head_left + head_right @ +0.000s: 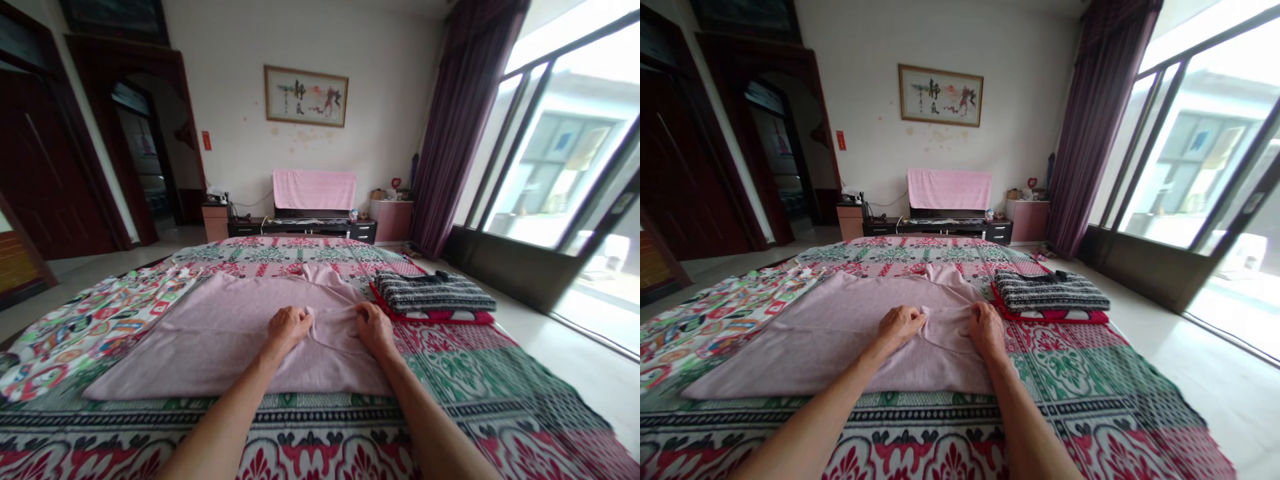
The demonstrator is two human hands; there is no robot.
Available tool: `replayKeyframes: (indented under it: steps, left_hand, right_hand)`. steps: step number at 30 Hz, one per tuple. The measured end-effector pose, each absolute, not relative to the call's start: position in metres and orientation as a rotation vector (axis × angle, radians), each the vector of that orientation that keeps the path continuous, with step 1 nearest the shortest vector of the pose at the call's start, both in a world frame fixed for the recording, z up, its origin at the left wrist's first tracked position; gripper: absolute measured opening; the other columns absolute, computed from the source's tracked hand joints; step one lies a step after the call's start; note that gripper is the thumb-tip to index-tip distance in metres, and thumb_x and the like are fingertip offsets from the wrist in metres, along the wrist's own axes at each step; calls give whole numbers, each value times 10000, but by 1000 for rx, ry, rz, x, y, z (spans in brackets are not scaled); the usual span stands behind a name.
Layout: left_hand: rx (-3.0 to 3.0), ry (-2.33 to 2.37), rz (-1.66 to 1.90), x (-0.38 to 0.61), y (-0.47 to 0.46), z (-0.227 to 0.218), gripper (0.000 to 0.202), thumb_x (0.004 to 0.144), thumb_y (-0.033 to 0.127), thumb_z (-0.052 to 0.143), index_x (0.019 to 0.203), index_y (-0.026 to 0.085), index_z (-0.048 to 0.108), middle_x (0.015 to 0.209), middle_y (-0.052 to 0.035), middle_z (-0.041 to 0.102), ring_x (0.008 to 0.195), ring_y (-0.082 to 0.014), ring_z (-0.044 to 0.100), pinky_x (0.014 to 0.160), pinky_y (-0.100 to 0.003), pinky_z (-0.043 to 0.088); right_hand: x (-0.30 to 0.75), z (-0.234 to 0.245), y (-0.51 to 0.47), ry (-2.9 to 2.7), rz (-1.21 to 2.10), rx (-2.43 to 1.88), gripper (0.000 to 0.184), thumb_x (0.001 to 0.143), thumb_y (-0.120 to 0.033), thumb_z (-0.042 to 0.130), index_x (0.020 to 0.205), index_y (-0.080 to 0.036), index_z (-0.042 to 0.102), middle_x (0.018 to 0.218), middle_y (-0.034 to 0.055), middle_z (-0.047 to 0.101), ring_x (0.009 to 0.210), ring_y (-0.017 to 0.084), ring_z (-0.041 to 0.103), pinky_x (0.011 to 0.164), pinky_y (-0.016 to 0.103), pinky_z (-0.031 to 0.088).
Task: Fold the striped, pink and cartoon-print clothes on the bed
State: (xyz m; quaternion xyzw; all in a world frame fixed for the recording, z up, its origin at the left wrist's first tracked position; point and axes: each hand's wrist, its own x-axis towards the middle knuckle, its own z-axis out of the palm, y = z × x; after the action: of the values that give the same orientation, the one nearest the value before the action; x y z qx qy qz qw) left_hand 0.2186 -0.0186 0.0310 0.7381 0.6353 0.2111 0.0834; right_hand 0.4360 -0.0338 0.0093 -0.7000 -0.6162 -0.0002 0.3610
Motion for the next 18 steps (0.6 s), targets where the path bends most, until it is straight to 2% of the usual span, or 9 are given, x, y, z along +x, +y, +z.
replayKeyframes:
  steps: [3,7,11,14,18]
  left_hand:
    - [2215,1920,625,222,-18,29,324,807,443,490,734,209,702,807,-99,720,793,-206,652,619,-266,364]
    - [2277,1936,613,225,-18,26,252,819,338,481,767,206,689,835,-93,717,792,-193,644,613,-259,354]
    - [2275,1907,670,224,-20,29,246,827,304,478,743,200,684,803,-83,714,744,-179,634,600,-256,336]
    - [2282,1810,768,222,-21,33,263,832,303,478,695,199,678,753,-57,710,693,-148,615,604,-242,329]
    - [2269,1769,928,220,-19,35,265,833,300,472,703,193,677,773,-49,711,712,-140,613,617,-231,329]
  right_hand:
    - [441,13,-32,-1410,83,-1871,368,772,-144,431,1055,-154,667,1045,85,679,976,193,607,894,260,422]
    - [443,17,-33,-1350,163,-1927,351,791,-174,431,1009,-168,706,1044,79,690,981,204,616,894,265,427]
    - [436,16,-34,-1484,115,-1890,322,826,-319,461,881,-176,744,1009,93,693,950,214,621,865,271,436]
    - [433,14,-33,-1569,68,-1826,332,808,-413,502,878,-195,742,986,87,697,950,222,617,870,287,431]
    - [433,14,-32,-1553,103,-1764,237,792,-308,514,889,-213,707,900,47,714,848,190,641,795,265,444]
